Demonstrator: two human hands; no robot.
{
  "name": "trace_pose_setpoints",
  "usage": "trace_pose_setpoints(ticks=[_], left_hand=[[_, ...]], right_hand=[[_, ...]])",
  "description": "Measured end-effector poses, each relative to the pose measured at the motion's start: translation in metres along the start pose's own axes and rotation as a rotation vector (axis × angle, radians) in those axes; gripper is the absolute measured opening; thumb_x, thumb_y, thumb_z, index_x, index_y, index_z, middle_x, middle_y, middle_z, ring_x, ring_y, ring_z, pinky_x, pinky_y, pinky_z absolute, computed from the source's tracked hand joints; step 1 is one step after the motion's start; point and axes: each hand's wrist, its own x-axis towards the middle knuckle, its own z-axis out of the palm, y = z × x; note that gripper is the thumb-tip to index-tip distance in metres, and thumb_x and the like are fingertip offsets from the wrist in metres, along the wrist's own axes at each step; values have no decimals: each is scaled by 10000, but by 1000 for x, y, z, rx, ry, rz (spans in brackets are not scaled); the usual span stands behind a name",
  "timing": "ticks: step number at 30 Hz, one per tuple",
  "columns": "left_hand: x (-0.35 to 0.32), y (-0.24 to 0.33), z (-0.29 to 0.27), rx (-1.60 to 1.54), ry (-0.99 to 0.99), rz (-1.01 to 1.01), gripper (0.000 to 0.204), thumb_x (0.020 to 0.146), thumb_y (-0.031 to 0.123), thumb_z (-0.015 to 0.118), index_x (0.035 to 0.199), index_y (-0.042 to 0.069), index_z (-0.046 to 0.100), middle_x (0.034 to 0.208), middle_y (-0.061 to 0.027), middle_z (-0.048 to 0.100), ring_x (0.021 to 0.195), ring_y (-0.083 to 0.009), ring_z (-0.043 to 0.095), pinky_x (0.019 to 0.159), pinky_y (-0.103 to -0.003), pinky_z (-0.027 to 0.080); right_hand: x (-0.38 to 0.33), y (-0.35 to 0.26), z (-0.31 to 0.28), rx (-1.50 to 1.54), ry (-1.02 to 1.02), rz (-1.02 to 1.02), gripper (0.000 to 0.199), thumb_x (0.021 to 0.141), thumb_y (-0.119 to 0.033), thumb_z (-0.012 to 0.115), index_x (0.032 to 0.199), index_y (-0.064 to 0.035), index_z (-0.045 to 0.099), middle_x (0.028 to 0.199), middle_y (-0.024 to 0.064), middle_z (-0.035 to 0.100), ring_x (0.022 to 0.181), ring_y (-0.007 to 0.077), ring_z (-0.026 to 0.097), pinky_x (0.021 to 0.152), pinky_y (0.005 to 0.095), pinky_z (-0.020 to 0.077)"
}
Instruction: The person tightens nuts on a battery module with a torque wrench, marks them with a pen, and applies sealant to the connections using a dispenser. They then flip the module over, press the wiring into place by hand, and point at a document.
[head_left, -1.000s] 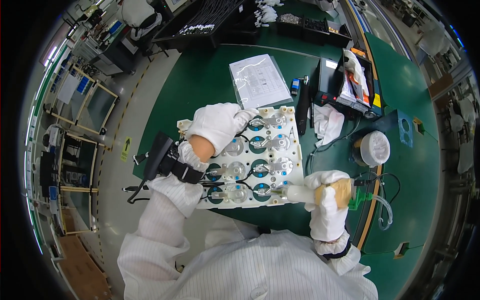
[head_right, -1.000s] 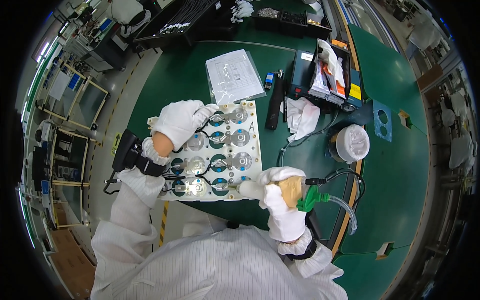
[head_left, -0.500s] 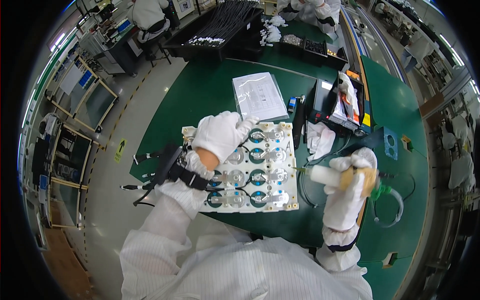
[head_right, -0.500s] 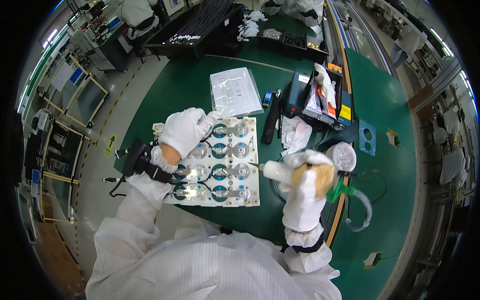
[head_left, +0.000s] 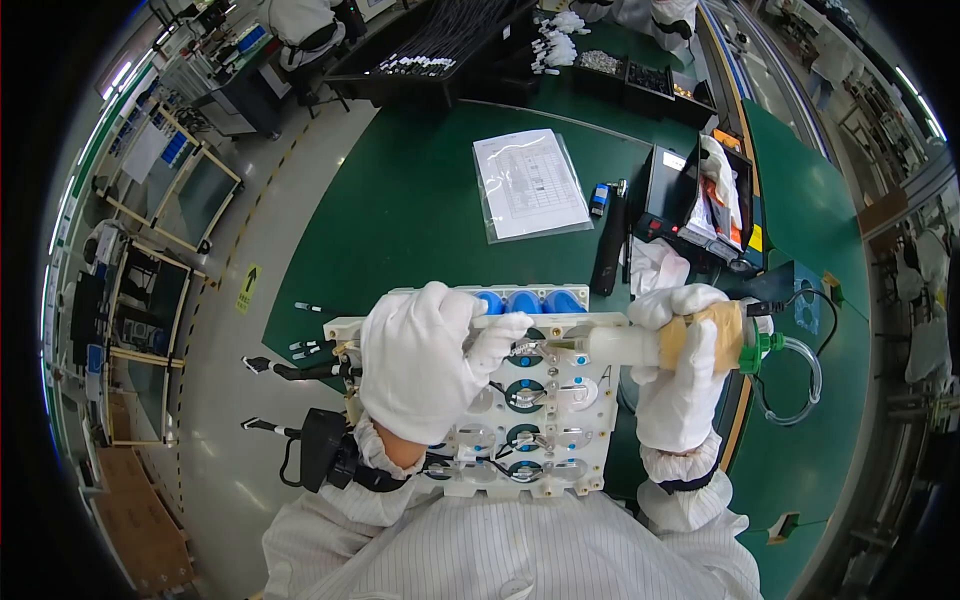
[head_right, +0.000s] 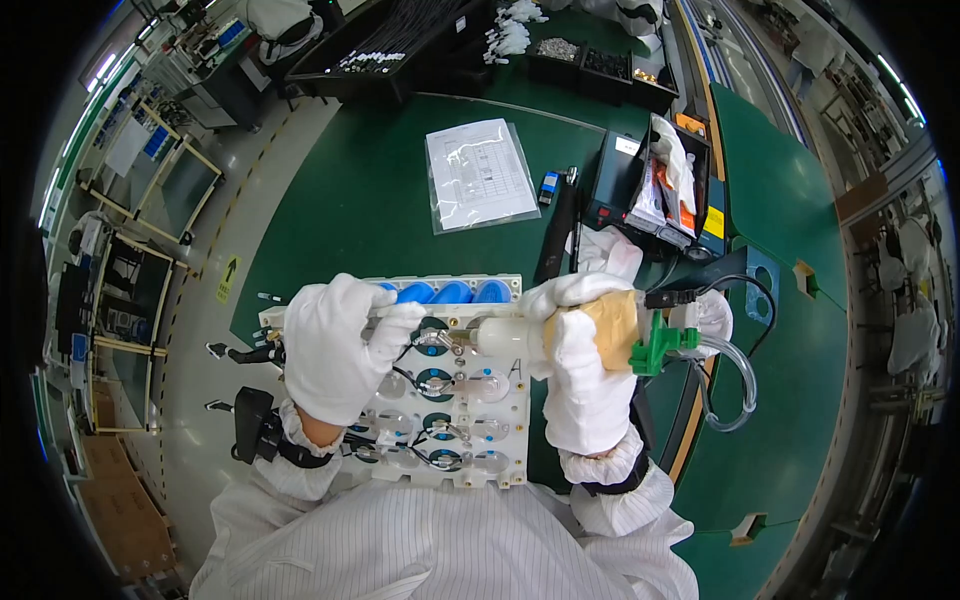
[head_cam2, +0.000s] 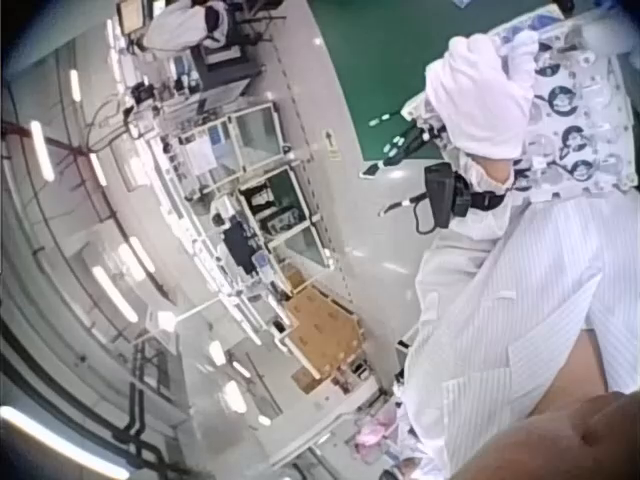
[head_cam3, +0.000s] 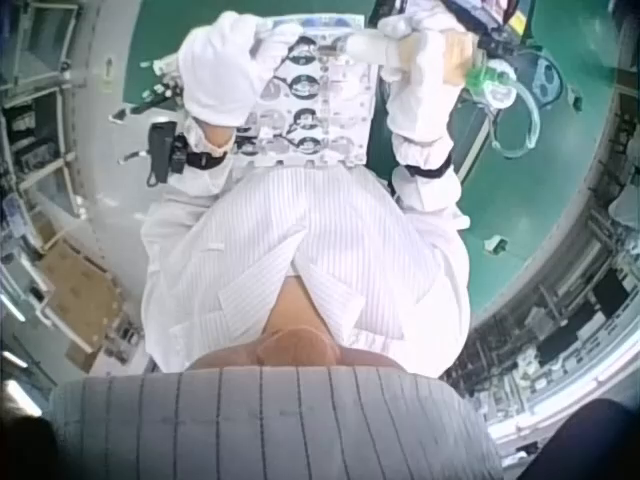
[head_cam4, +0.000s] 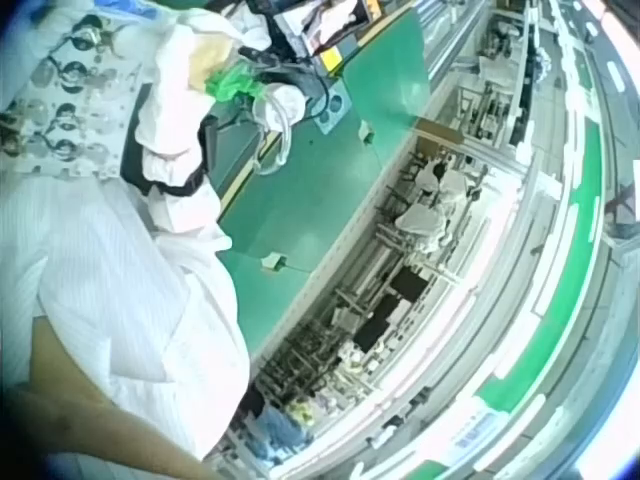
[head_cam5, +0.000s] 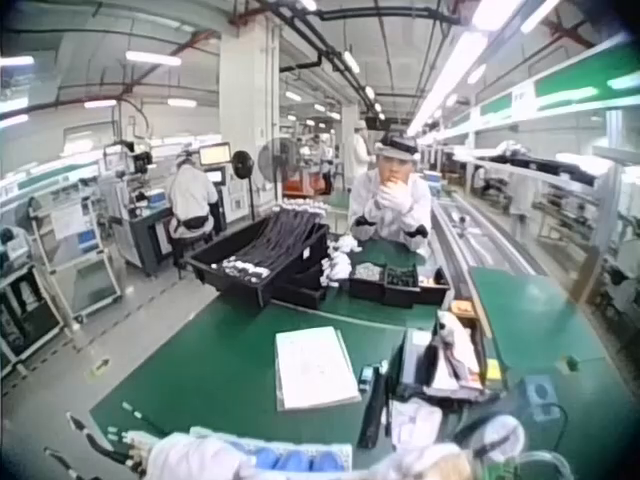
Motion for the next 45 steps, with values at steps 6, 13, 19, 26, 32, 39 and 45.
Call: trace_pose_setpoints(ticks=[6,13,19,26,32,39,45], left_hand=[[-3,-2,0,-21,28,23,390,765,415,661,645,61,552,612,-74,484,562,-258,492,575,-384,394],[-5,0,-3,-7,47,40,402,761,433,663,644,65,548,607,-67,472,547,-244,489,555,-377,392],[-5,1,-4,-12,26,29,412,764,441,657,630,70,538,613,-62,474,549,-242,494,554,-376,392],[-7,5,-9,-9,4,6,423,765,449,650,618,68,541,623,-74,492,559,-253,507,558,-386,394],[-8,2,-7,-33,22,6,331,745,370,693,678,76,557,652,-58,530,603,-258,519,580,-384,403],[-12,0,-8,-77,35,26,335,733,376,693,687,79,545,665,-60,515,625,-268,530,603,-386,412],[-17,-3,-10,-94,-4,10,308,668,334,717,741,92,539,702,-65,495,662,-265,525,651,-390,411]], right_hand=[[-4,0,2,-20,2,27,357,837,-442,608,991,-157,459,867,19,513,821,115,517,451,168,332],[-7,-6,2,114,24,34,304,834,-260,651,986,-74,464,855,77,538,814,189,536,783,367,451],[-6,-6,1,-72,-4,20,359,842,-450,599,981,-151,456,838,18,521,798,120,526,444,172,328],[-8,-15,1,-176,-18,22,358,857,-438,580,996,-131,459,836,27,538,793,128,548,464,177,356],[3,-33,11,-309,-83,38,382,863,-424,571,1023,-87,487,839,39,563,732,124,570,531,211,421],[7,-24,8,-257,-333,179,254,787,-157,650,962,-16,532,876,75,571,732,143,564,651,288,495],[20,-49,82,-810,-345,381,183,642,-119,743,655,-27,586,596,-10,549,545,80,497,509,238,429]])
